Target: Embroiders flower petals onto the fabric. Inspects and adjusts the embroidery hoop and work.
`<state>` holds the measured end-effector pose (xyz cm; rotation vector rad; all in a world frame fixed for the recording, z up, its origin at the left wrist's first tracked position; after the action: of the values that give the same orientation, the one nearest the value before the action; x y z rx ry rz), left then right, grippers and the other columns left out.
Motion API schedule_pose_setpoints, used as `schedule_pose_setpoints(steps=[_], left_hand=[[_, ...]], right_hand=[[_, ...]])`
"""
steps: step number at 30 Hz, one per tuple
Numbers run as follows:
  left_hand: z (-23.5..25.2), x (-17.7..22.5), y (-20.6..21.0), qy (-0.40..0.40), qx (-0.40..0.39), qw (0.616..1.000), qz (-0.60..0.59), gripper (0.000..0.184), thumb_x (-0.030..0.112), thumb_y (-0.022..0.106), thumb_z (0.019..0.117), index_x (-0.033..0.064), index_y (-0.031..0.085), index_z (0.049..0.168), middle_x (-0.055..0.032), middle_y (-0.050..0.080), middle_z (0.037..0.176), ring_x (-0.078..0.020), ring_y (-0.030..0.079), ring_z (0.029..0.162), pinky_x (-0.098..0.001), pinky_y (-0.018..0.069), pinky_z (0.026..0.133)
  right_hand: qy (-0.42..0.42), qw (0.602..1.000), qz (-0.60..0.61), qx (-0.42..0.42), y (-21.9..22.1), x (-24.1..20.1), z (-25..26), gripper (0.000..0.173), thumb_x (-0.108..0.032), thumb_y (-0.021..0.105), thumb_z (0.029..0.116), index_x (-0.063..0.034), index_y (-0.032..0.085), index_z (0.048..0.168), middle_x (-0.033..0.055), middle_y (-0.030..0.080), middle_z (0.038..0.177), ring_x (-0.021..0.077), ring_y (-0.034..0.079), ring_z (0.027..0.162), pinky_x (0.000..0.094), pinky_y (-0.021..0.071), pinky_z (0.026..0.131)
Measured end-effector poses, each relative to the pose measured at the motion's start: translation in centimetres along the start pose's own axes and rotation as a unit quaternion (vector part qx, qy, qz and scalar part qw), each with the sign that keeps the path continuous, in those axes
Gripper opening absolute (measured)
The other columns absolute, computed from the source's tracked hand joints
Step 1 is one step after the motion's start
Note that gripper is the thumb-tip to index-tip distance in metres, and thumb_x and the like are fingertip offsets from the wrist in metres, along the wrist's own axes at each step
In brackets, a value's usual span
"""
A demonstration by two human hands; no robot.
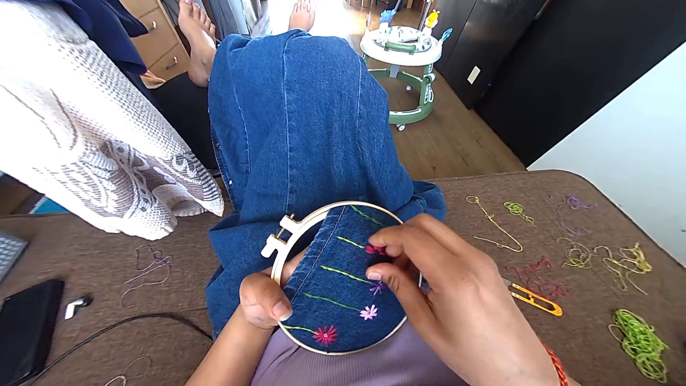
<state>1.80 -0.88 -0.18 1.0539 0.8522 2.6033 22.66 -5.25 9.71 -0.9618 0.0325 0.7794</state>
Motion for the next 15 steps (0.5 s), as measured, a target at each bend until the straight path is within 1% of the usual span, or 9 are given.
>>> schedule_pose_setpoints(steps=[3,6,7,9,10,11,12,13,15], left_hand=[[0.0,0.0,0.1,0.002,0.004,1.000,0.020,0.044,0.023,0.060,0.0991,0.0180,0.059,0.143,0.0046,0.066,0.135,-0.0030,0.060,0.124,-0.0245,0.0477,0.106],[0.0,0.1,0.3,0.004,0.004,1.000,0.017,0.047,0.021,0.061,0.0981,0.0166,0.057,0.145,0.0029,0.064,0.138,-0.0046,0.059,0.126,-0.0259,0.0469,0.108],[0.1,0.1,0.4,0.005,0.003,1.000,0.017,0.047,0.021,0.060,0.0984,0.0162,0.056,0.145,0.0027,0.064,0.138,-0.0048,0.059,0.126,-0.0260,0.0465,0.108],[0.0,0.0,0.2,0.012,0.006,1.000,0.014,0.046,0.021,0.060,0.0986,0.0148,0.057,0.144,0.0021,0.064,0.137,-0.0054,0.059,0.126,-0.0261,0.0466,0.108],[-0.2,-0.1,0.0,0.016,0.010,1.000,0.008,0.045,0.020,0.060,0.0979,0.0123,0.059,0.142,0.0002,0.065,0.135,-0.0069,0.060,0.124,-0.0269,0.0474,0.107],[-0.3,-0.2,-0.2,0.018,0.012,1.000,-0.003,0.044,0.019,0.060,0.0973,0.0105,0.060,0.140,-0.0011,0.066,0.134,-0.0082,0.061,0.123,-0.0275,0.0478,0.106],[-0.3,-0.2,-0.3,0.020,0.012,1.000,-0.013,0.043,0.019,0.059,0.0971,0.0093,0.060,0.139,-0.0019,0.066,0.133,-0.0090,0.061,0.122,-0.0280,0.0481,0.106],[-0.4,-0.2,-0.3,0.022,0.012,1.000,-0.018,0.043,0.019,0.059,0.0972,0.0089,0.060,0.139,-0.0023,0.066,0.133,-0.0093,0.062,0.122,-0.0281,0.0482,0.106],[-0.3,-0.1,0.0,0.025,0.009,0.999,-0.022,0.042,0.018,0.058,0.0984,0.0091,0.060,0.140,-0.0016,0.067,0.133,-0.0081,0.062,0.122,-0.0272,0.0480,0.106]], right_hand=[[-0.004,1.000,-0.008,0.011,0.4,0.0,-0.2,0.017,-0.025,0.063,0.0976,-0.0131,0.074,0.098,-0.0034,0.059,0.087,-0.0014,0.056,0.069,0.0097,0.0486,0.060],[-0.023,0.999,-0.023,0.035,0.4,-0.2,0.3,0.017,-0.021,0.059,0.0981,-0.0166,0.071,0.088,-0.0067,0.058,0.082,-0.0006,0.056,0.073,0.0119,0.0453,0.059],[-0.033,0.998,-0.014,0.046,0.4,-0.4,0.5,0.017,-0.022,0.058,0.0989,-0.0170,0.070,0.087,-0.0077,0.058,0.082,0.0018,0.055,0.077,0.0149,0.0444,0.063],[-0.063,0.993,0.072,0.073,0.3,-0.8,0.7,0.017,-0.022,0.058,0.1012,-0.0154,0.066,0.088,-0.0076,0.061,0.084,0.0057,0.055,0.089,0.0216,0.0428,0.078],[-0.072,0.985,0.139,0.074,0.2,-1.1,0.8,0.017,-0.023,0.058,0.1028,-0.0147,0.064,0.089,-0.0071,0.063,0.087,0.0056,0.058,0.095,0.0232,0.0445,0.085],[-0.074,0.972,0.213,0.063,-0.1,-1.4,1.0,0.017,-0.023,0.057,0.1043,-0.0132,0.063,0.092,-0.0057,0.065,0.089,0.0054,0.062,0.097,0.0232,0.0493,0.088],[-0.070,0.957,0.280,0.042,-0.6,-1.4,1.2,0.019,-0.024,0.056,0.1061,-0.0111,0.062,0.094,-0.0040,0.065,0.090,0.0049,0.065,0.094,0.0220,0.0563,0.085],[-0.058,0.940,0.336,0.019,-1.2,-1.1,1.4,0.020,-0.025,0.054,0.1070,-0.0095,0.060,0.096,-0.0027,0.066,0.087,0.0042,0.067,0.084,0.0205,0.0598,0.076],[-0.020,0.923,0.384,-0.011,-2.9,0.1,1.5,0.020,-0.029,0.051,0.1081,-0.0116,0.058,0.100,-0.0041,0.061,0.078,0.0017,0.062,0.064,0.0172,0.0567,0.057]])
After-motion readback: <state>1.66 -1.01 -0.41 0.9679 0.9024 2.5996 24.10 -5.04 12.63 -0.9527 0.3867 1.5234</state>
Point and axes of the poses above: each hand's wrist, its own z-axis towards the middle knuckle, its own y-axis out of the palm, x = y × z, the point moved 2 cm from there along z, towards the middle knuckle
